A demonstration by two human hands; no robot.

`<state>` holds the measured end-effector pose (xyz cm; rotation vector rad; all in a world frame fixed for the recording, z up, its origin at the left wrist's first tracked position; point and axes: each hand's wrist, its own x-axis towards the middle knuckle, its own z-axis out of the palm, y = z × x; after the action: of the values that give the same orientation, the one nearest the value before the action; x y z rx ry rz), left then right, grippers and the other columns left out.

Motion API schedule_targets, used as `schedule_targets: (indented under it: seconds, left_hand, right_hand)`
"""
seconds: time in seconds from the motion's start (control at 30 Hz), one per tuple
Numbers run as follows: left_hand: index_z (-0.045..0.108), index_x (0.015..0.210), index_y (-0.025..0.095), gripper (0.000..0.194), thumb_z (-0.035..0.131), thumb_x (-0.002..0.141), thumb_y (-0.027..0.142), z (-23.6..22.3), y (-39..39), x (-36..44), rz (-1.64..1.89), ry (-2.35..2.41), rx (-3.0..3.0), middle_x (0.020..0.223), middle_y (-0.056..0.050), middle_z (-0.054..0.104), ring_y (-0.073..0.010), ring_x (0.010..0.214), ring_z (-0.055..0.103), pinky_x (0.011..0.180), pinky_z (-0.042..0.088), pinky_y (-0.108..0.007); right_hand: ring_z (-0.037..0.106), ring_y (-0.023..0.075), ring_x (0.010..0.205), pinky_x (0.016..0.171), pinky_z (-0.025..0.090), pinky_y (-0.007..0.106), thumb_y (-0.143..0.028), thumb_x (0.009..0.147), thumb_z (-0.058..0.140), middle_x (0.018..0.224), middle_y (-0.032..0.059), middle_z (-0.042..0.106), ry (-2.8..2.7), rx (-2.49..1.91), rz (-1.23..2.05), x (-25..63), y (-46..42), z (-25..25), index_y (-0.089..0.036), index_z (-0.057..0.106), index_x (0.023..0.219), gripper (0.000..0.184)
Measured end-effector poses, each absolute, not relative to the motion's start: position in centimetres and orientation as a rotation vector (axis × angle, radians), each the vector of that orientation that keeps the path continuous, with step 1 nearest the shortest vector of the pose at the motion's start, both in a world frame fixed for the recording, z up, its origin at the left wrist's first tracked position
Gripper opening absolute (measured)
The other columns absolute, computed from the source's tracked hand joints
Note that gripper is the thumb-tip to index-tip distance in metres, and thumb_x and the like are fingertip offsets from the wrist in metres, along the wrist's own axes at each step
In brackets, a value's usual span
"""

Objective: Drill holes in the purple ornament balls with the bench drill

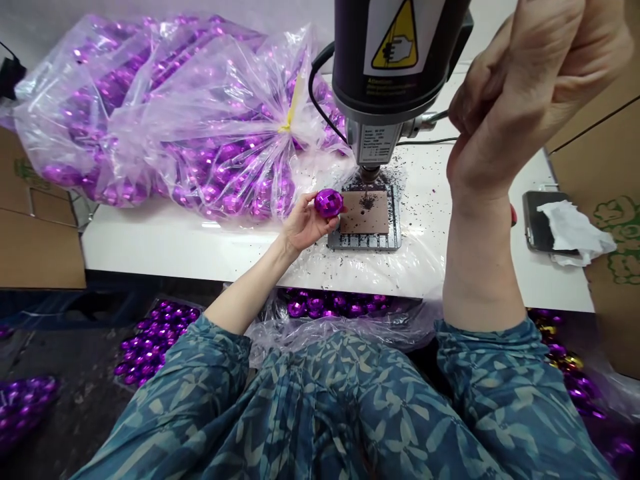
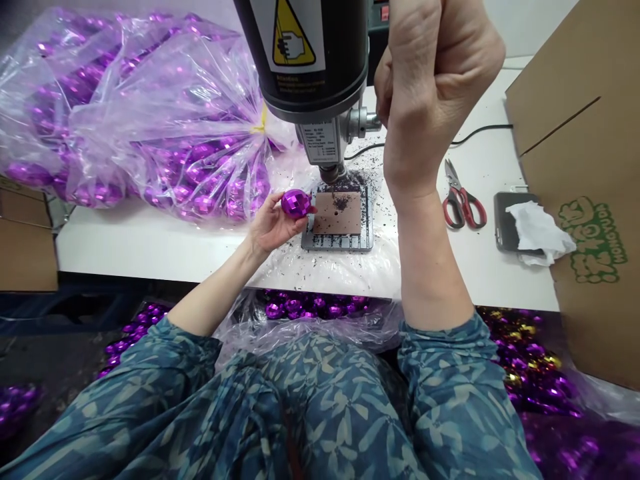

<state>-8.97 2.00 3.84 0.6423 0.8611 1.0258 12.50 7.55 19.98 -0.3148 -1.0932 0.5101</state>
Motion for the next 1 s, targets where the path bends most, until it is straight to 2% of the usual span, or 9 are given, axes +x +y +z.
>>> schedule_targets:
  seconds: [0.17,0.3,0.4,0.53,0.67,0.83,1.0]
  left_hand:
    - [0.063,0.134,0.022,0.046,0.057,0.103,0.055,4.7,1.7,-8.5,1.015,0.869,0.597,0.099,-0.008,0.078,-0.0162,0.081,0.075,0.062,0.061,-0.024]
    - [0.067,0.122,0.021,0.044,0.068,0.096,0.056,5.0,1.6,-8.1,1.039,0.881,0.611,0.095,-0.006,0.076,-0.013,0.072,0.068,0.056,0.055,-0.022]
    - [0.066,0.109,0.021,0.043,0.087,0.08,0.045,4.7,1.6,-8.0,1.107,0.976,0.721,0.094,-0.004,0.074,-0.0122,0.076,0.067,0.059,0.054,-0.021]
    - [0.064,0.113,0.022,0.057,0.096,0.067,0.032,3.9,2.3,-8.1,1.156,1.137,1.028,0.102,-0.003,0.072,-0.013,0.084,0.067,0.066,0.055,-0.023]
    - [0.064,0.122,0.024,0.065,0.097,0.068,0.036,3.1,3.1,-7.8,1.144,1.128,1.191,0.113,-0.006,0.073,-0.0204,0.103,0.071,0.084,0.06,-0.033]
    - [0.066,0.114,0.023,0.054,0.095,0.072,0.041,2.4,3.6,-7.0,1.114,1.11,1.24,0.117,-0.008,0.076,-0.0229,0.111,0.071,0.105,0.058,-0.041]
    - [0.068,0.119,0.022,0.055,0.094,0.072,0.035,1.8,4.2,-6.2,1.096,1.105,1.304,0.123,-0.009,0.074,-0.0234,0.114,0.07,0.106,0.057,-0.041]
  right_hand:
    - [0.034,-0.0047,0.036,0.043,0.017,0.013,-0.059,0.071,0.072,0.042,-0.0097,0.03,-1.106,-0.31,0.518,12.5,7.3,19.7,-0.014,0.049,0.065,0.051]
    - [0.038,-0.0055,0.041,0.046,0.023,0.012,-0.047,0.081,0.07,0.046,-0.0081,0.038,-1.124,-0.275,0.525,12.6,7.0,19.4,-0.014,0.053,0.067,0.04]
    - [0.036,-0.0057,0.04,0.046,0.022,0.012,-0.048,0.081,0.069,0.045,-0.0084,0.037,-1.135,-0.275,0.52,12.7,7.0,19.5,-0.014,0.053,0.066,0.041]
    - [0.037,-0.0059,0.039,0.046,0.022,0.011,-0.05,0.079,0.068,0.043,-0.0096,0.038,-1.147,-0.283,0.528,12.7,6.7,19.8,-0.014,0.047,0.064,0.045]
    - [0.036,-0.0078,0.039,0.047,0.02,0.009,-0.054,0.078,0.065,0.042,-0.0106,0.038,-1.164,-0.335,0.479,12.5,6.7,19.8,-0.013,0.041,0.062,0.05]
    - [0.034,-0.0068,0.038,0.046,0.021,0.01,-0.058,0.079,0.059,0.042,-0.0098,0.034,-1.136,-0.346,0.373,12.2,6.9,19.5,-0.015,0.036,0.062,0.052]
    - [0.034,-0.0067,0.038,0.048,0.022,0.012,-0.066,0.076,0.053,0.041,-0.0089,0.033,-1.153,-0.423,0.349,12.1,6.6,19.7,-0.014,0.031,0.059,0.059]
